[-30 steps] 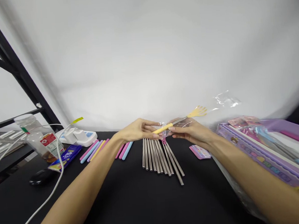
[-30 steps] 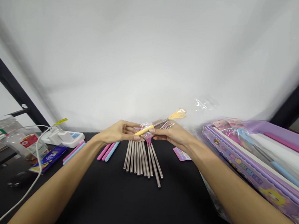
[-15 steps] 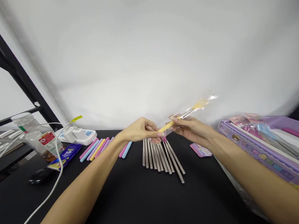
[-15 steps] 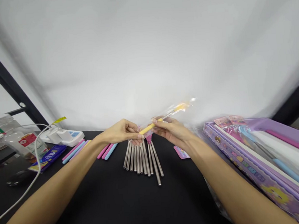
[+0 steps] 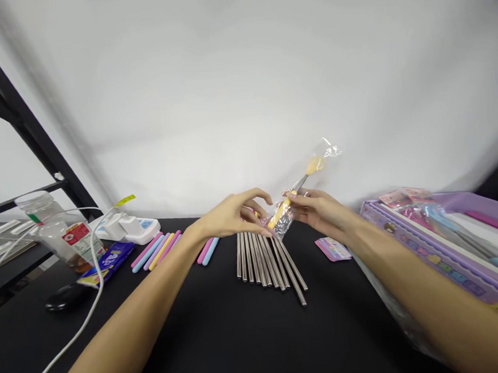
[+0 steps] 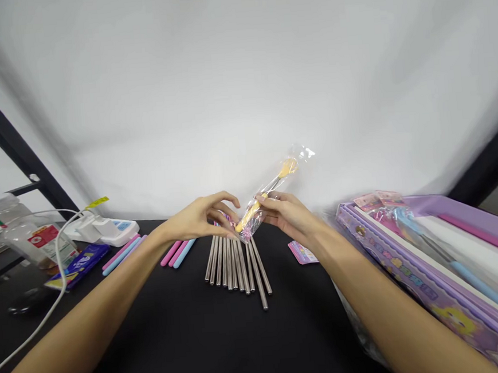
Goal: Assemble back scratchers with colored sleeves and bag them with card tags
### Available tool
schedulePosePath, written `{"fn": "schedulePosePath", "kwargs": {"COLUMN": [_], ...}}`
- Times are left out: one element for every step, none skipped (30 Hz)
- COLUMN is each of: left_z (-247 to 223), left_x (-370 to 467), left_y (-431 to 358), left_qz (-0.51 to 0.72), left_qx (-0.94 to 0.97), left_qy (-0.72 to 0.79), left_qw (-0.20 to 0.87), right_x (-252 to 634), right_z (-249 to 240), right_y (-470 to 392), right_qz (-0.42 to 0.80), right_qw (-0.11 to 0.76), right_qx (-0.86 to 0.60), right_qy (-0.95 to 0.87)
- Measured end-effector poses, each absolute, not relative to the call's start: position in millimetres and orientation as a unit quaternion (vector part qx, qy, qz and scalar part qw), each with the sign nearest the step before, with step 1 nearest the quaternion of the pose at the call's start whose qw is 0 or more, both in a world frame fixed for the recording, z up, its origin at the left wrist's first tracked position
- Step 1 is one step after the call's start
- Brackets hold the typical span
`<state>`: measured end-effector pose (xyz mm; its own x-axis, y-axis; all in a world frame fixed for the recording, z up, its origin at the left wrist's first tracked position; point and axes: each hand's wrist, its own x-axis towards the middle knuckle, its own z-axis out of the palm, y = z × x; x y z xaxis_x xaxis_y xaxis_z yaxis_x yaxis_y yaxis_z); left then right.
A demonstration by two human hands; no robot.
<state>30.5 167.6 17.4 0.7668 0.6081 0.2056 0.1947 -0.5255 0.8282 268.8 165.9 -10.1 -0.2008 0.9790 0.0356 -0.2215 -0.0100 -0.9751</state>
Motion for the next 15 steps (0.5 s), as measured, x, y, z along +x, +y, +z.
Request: {"fn": "schedulePosePath", "kwargs": {"left_z": [17, 16, 16, 15, 15, 14, 14, 14, 14, 13, 13, 12, 11, 9, 7], "left_x": [32, 34, 35, 35, 34, 33, 32, 30, 29, 29, 29, 29, 30, 32, 33], "left_y": [168, 169, 170, 171, 172, 172, 173, 173, 174, 174, 173, 173, 173, 173, 173], "left_qz": [0.254, 0.259, 0.259, 0.257, 0.252, 0.247, 0.242, 0.239, 0.237, 0.237, 0.240, 0.242, 0.245, 0.247, 0.247], "left_qx": [0.836, 0.835, 0.835, 0.835, 0.835, 0.832, 0.828, 0.821, 0.815, 0.810, 0.808, 0.809, 0.812, 0.815, 0.819], "left_qy": [0.244, 0.250, 0.257, 0.263, 0.268, 0.272, 0.276, 0.280, 0.283, 0.286, 0.289, 0.291, 0.292, 0.292, 0.289], "left_qw": [0.420, 0.416, 0.411, 0.408, 0.410, 0.415, 0.424, 0.436, 0.447, 0.454, 0.454, 0.450, 0.443, 0.435, 0.430], "right_x": [267, 265, 263, 262, 261, 260, 260, 261, 261, 261, 261, 260, 259, 257, 256], "right_z": [-9, -9, -8, -7, -7, -6, -6, -6, -5, -5, -4, -4, -3, -3, -3], "right_y": [164, 163, 161, 160, 159, 158, 157, 157, 156, 155, 154, 152, 151, 150, 150], "right_qz": [0.597, 0.595, 0.594, 0.593, 0.591, 0.590, 0.589, 0.587, 0.583, 0.579, 0.575, 0.571, 0.565, 0.558, 0.550], "right_qw": [0.493, 0.486, 0.480, 0.477, 0.473, 0.467, 0.458, 0.448, 0.438, 0.429, 0.421, 0.416, 0.411, 0.405, 0.397], "right_qx": [-0.382, -0.380, -0.378, -0.377, -0.374, -0.369, -0.361, -0.351, -0.342, -0.335, -0.332, -0.332, -0.337, -0.345, -0.354], "right_qy": [-0.505, -0.515, -0.523, -0.529, -0.535, -0.545, -0.559, -0.576, -0.593, -0.607, -0.618, -0.625, -0.631, -0.637, -0.644]}}
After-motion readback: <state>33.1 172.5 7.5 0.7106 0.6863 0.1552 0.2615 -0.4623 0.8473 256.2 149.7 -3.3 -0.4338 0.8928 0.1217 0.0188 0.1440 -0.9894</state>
